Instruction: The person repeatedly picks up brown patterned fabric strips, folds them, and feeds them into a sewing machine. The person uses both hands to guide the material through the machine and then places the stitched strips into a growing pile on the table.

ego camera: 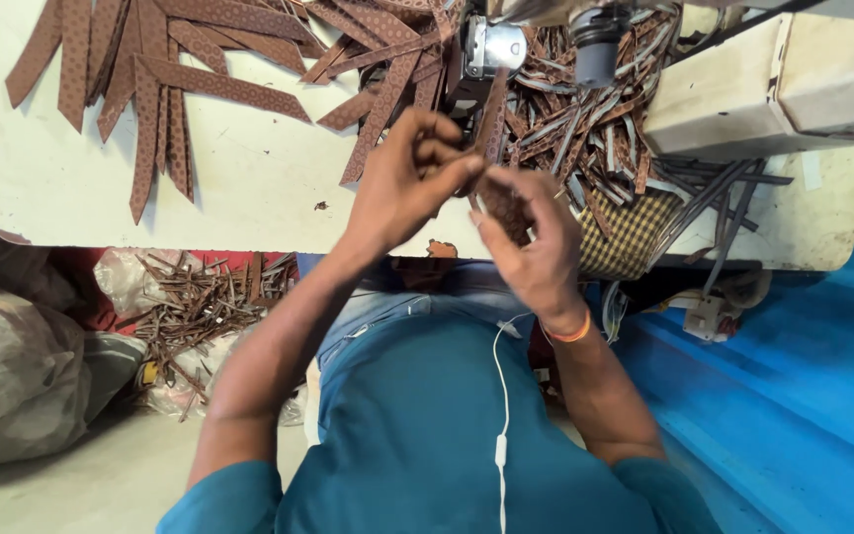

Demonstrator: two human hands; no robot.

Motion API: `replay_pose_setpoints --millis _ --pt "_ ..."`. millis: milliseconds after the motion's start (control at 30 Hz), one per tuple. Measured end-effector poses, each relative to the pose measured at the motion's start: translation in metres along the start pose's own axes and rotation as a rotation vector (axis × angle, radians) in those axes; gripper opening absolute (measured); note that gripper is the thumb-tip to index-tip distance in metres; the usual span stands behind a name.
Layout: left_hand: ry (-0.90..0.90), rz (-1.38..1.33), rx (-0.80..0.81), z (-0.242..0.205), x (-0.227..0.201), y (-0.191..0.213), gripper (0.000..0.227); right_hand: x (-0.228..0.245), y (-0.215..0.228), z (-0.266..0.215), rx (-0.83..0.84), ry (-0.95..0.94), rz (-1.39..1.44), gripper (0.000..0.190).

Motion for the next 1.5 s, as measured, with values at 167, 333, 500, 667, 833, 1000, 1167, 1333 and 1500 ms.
replay_pose_setpoints --millis 167,333,500,667,833,1000,1167,1333,1500 --pt "0.061 0.171 -0.03 0.044 -0.02 -0.003 0.038 -0.004 0.006 0.043 -0.014 -0.078 0.019 0.039" --pt "-0.001 0.136 -0.109 0.067 -0.007 0.002 0.034 -0.019 -0.003 0.071 0.01 -0.15 -0.049 0.037" --pt "-0.042 0.166 -0.129 0.067 -0.006 0.004 0.03 -0.024 -0.004 0.075 0.019 -0.097 -0.014 0.038" --pt "0.006 0.129 -0.136 0.07 -0.011 0.004 0.025 -0.023 -0.006 0.079 0.015 -0.064 -0.047 0.037" --pt "-0.089 0.16 -0.147 0.071 -0.004 0.006 0.024 -0.02 -0.007 0.079 0.005 -0.074 -0.05 0.038" --pt "-0.121 0.187 -0.156 0.072 -0.004 0.007 0.024 -0.019 -0.007 0.079 0.005 -0.048 -0.096 0.039" --pt "-0.128 0.21 -0.151 0.071 -0.009 0.008 0.026 -0.014 -0.008 0.077 -0.022 0.089 -0.174 0.04" --pt "-0.223 0.274 -0.107 0.072 -0.009 0.013 0.026 -0.013 -0.022 0.066 -0.129 0.298 -0.389 0.041" --pt "-0.141 0.107 -0.017 0.067 -0.014 0.014 0.023 0.0 -0.023 0.076 -0.323 0.688 -0.581 0.028"
Point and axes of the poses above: each hand's wrist, its own z-axis towards the middle knuckle, its own y-axis out of the back of the hand, x = y × z, the point moved 5 cm from there along z, towards the middle knuckle, and after that the axes turned 10 degrees about -x, right-handed, at the moved point
